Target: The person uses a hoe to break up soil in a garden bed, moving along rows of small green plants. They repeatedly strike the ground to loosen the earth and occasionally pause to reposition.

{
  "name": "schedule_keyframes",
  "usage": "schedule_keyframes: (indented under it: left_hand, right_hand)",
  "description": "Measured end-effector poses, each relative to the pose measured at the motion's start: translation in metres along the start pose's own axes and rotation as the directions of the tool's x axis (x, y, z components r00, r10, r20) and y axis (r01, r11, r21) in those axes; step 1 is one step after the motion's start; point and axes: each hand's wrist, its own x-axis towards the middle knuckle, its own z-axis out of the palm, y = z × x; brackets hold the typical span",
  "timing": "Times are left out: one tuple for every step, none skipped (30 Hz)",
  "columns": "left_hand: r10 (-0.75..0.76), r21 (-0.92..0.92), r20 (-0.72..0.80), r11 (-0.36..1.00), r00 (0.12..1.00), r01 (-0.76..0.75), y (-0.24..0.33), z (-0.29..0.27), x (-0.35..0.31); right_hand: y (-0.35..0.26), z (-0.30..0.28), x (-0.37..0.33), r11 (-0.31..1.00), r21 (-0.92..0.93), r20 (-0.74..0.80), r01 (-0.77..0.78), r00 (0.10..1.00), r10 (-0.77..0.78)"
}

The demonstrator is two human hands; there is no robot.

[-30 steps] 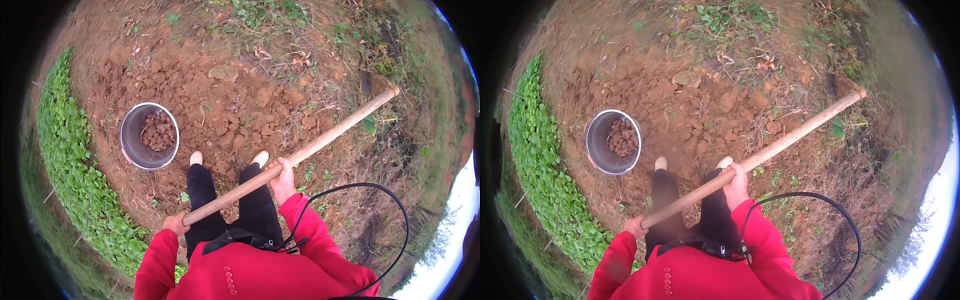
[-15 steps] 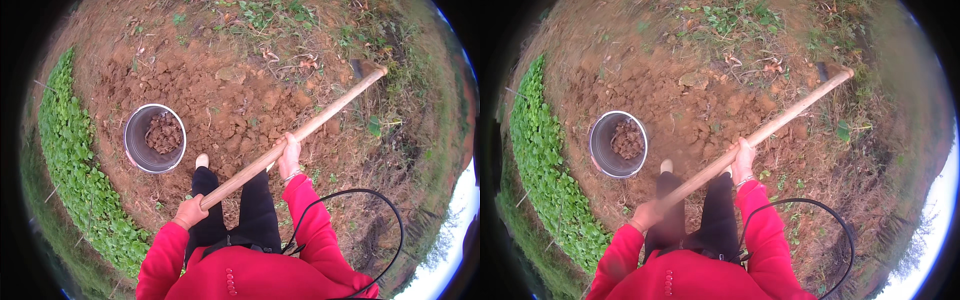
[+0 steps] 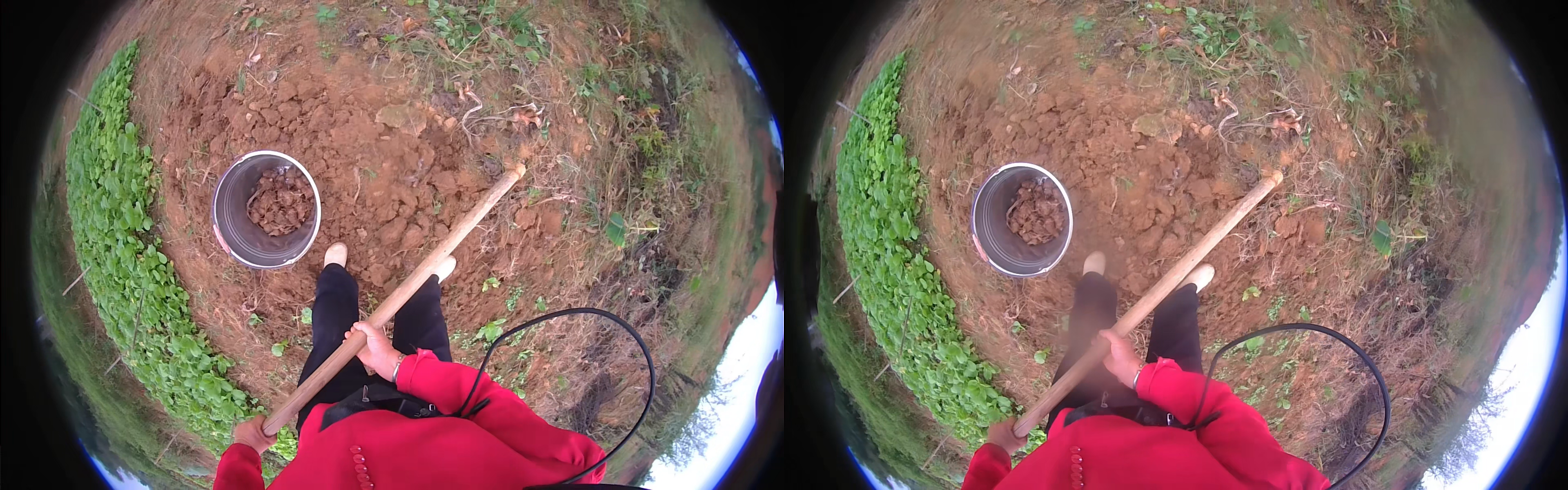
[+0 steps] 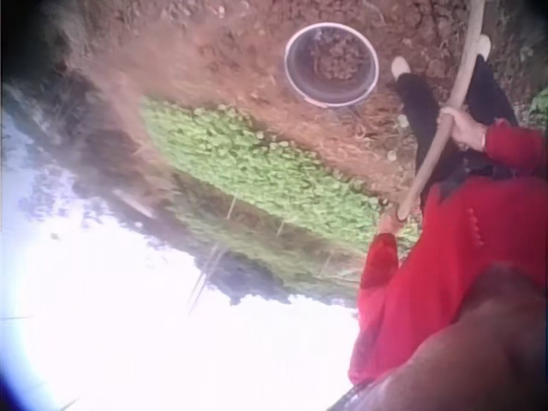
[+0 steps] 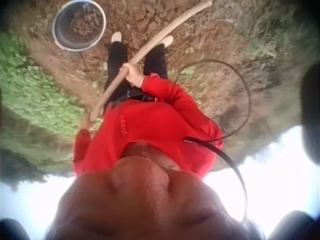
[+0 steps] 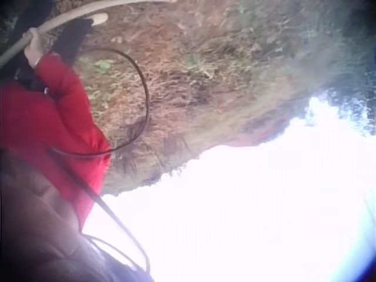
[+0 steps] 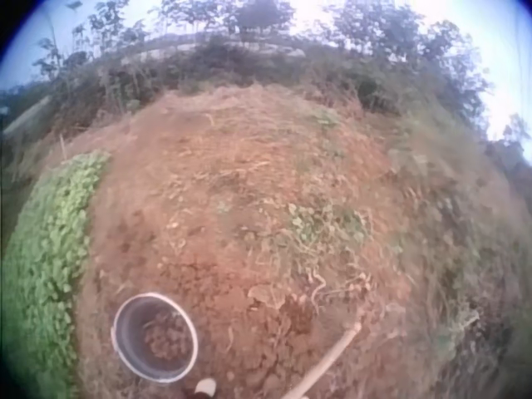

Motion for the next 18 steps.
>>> schedule_keyframes:
  left_hand:
    - [0.004,0.004,-0.004,1.0,1.0,-0.004,0.003,0.003,0.001]
    - [0.008,0.008,-0.007,1.0,1.0,-0.008,0.008,0.005,0.003]
    - [0.008,0.007,-0.011,1.0,1.0,-0.008,0.014,0.009,0.002]
    - [0.083,-0.01,-0.104,0.996,0.991,-0.085,0.013,0.021,0.008]
    - [0.116,-0.018,-0.138,0.993,0.984,-0.12,0.017,0.027,0.019]
    - [0.147,-0.029,-0.169,0.988,0.975,-0.154,0.024,0.032,0.032]
    - [0.178,-0.037,-0.202,0.981,0.963,-0.189,0.032,0.034,0.045]
    - [0.188,-0.034,-0.202,0.979,0.961,-0.199,0.042,0.036,0.06]
    - [0.208,-0.024,-0.204,0.976,0.956,-0.218,0.057,0.032,0.08]
    - [0.235,-0.034,-0.226,0.968,0.945,-0.248,0.075,0.025,0.094]
    - [0.261,-0.041,-0.247,0.959,0.933,-0.279,0.095,0.018,0.107]
    - [0.305,-0.047,-0.288,0.942,0.908,-0.331,0.112,0.016,0.125]
    - [0.345,-0.055,-0.329,0.922,0.879,-0.383,0.128,0.012,0.14]
    - [0.343,-0.085,-0.331,0.917,0.879,-0.39,0.152,0.0,0.147]
    - [0.338,-0.115,-0.334,0.912,0.88,-0.394,0.178,-0.012,0.152]
    - [0.359,-0.142,-0.359,0.891,0.861,-0.431,0.201,-0.024,0.154]
    - [0.375,-0.172,-0.385,0.869,0.843,-0.465,0.222,-0.034,0.156]
    - [0.409,-0.183,-0.405,0.84,0.818,-0.511,0.241,-0.042,0.157]
  right_hand:
    - [0.001,-0.006,-0.001,0.998,0.023,-0.025,-0.065,0.998,0.066]
    - [0.0,-0.013,0.0,0.999,0.018,-0.112,-0.04,0.993,0.042]
    - [-0.004,-0.015,-0.001,1.0,0.006,-0.198,-0.019,0.98,0.019]
    - [-0.013,-0.02,-0.002,0.999,0.026,-0.196,-0.029,0.98,0.034]
    - [-0.024,-0.026,-0.003,0.998,0.048,-0.194,-0.039,0.98,0.048]
    - [-0.038,-0.023,-0.007,0.998,0.035,-0.202,0.052,0.978,-0.044]
    - [-0.056,-0.019,-0.014,0.996,0.048,-0.166,0.07,0.984,-0.061]
    - [-0.074,-0.014,-0.022,0.991,0.035,-0.149,0.128,0.981,-0.121]
    - [-0.095,-0.008,-0.029,0.98,0.029,-0.129,0.195,0.973,-0.19]
    - [-0.115,-0.005,-0.032,0.968,0.041,-0.091,0.249,0.965,-0.244]
    - [-0.136,-0.002,-0.035,0.952,0.055,-0.054,0.302,0.953,-0.299]
    - [-0.158,0.01,-0.046,0.933,0.04,-0.017,0.357,0.934,-0.356]
    - [-0.178,0.027,-0.063,0.911,0.023,0.021,0.411,0.911,-0.411]
    - [-0.198,0.045,-0.08,0.878,0.005,0.033,0.478,0.878,-0.478]
    - [-0.218,0.06,-0.095,0.841,-0.012,0.048,0.54,0.841,-0.539]
    - [-0.238,0.069,-0.105,0.796,-0.027,0.104,0.605,0.794,-0.6]
    - [-0.257,0.076,-0.11,0.747,-0.04,0.162,0.663,0.742,-0.65]
    - [-0.274,0.089,-0.119,0.698,-0.054,0.19,0.714,0.693,-0.695]
